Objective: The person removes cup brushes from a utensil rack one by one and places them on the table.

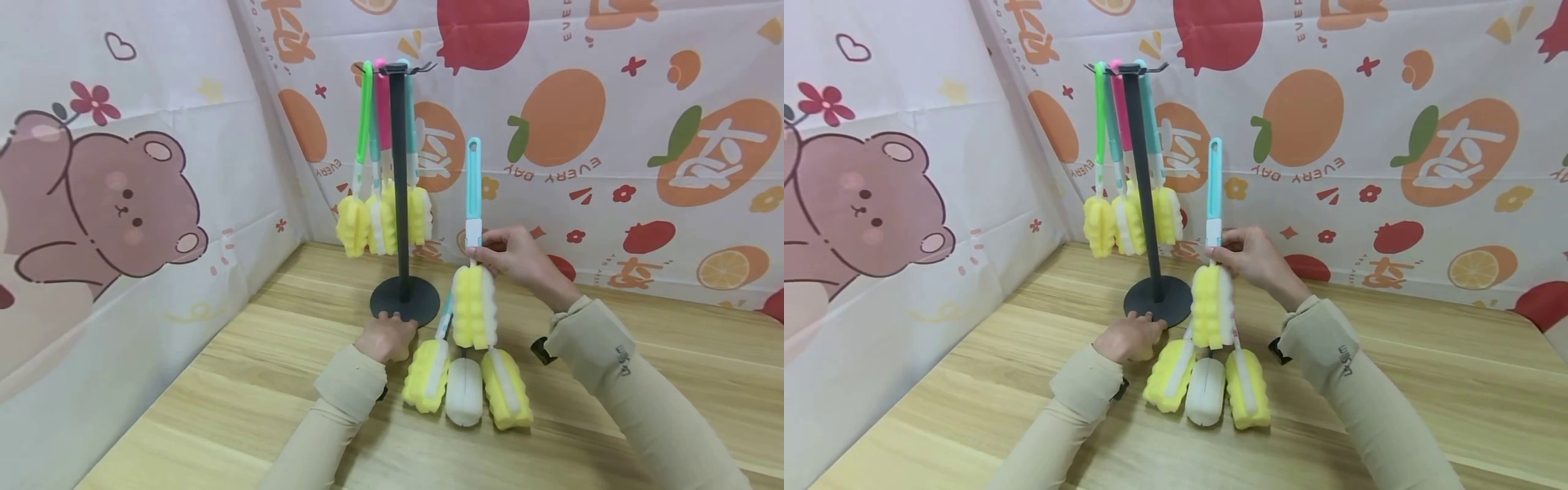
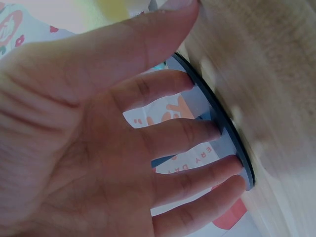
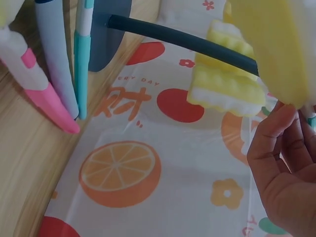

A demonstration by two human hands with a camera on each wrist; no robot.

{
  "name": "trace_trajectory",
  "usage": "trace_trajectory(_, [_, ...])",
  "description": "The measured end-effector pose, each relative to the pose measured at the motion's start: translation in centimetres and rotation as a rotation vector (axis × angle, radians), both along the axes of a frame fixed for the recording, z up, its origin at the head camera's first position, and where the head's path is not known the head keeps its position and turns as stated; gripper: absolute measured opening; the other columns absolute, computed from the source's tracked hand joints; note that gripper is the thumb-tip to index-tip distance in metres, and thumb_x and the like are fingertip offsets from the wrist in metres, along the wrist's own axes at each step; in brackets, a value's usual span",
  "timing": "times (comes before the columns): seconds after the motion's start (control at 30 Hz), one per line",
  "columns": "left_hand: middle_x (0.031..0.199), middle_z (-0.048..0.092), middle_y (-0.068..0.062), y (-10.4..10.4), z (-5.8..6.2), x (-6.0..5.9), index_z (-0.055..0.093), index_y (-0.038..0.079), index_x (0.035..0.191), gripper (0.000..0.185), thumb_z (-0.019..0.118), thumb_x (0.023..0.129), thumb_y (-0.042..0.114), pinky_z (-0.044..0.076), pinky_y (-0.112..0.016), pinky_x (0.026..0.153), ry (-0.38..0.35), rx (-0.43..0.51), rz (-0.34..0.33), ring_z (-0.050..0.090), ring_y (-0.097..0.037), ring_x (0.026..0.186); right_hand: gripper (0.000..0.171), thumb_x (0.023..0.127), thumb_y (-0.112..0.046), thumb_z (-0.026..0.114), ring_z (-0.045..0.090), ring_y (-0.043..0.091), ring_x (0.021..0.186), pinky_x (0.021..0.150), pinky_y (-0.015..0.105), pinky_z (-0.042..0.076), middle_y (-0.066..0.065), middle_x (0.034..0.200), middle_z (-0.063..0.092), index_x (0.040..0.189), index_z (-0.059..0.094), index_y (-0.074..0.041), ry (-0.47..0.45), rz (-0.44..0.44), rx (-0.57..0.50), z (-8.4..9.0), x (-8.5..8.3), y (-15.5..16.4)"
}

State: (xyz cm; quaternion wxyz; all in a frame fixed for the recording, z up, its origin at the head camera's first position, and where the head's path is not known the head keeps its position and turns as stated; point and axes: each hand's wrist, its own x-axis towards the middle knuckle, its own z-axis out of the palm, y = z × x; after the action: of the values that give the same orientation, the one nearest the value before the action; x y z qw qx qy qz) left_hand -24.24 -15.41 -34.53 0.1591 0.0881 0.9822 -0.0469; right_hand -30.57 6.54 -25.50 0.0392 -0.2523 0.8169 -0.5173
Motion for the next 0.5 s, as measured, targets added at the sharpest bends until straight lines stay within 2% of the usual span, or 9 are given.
trace_trajectory(0.5, [0.121,0.064,-0.014,0.02,0.31,0.35,0.064,0.014,0.132,0.035,0.065,0.097,0.014,0.051,-0.045,0.081,0.006,0.016,-0.009,0.056,-0.033,0.097,0.027,0.099,-0.013,0.069,0.062,0.016,0.07,0.066,0.027,0.056,0.011,0.087,0.068,0.111,0.07,0.011,-0.058,0.0,0.096,-0.6,-0.15,1.05])
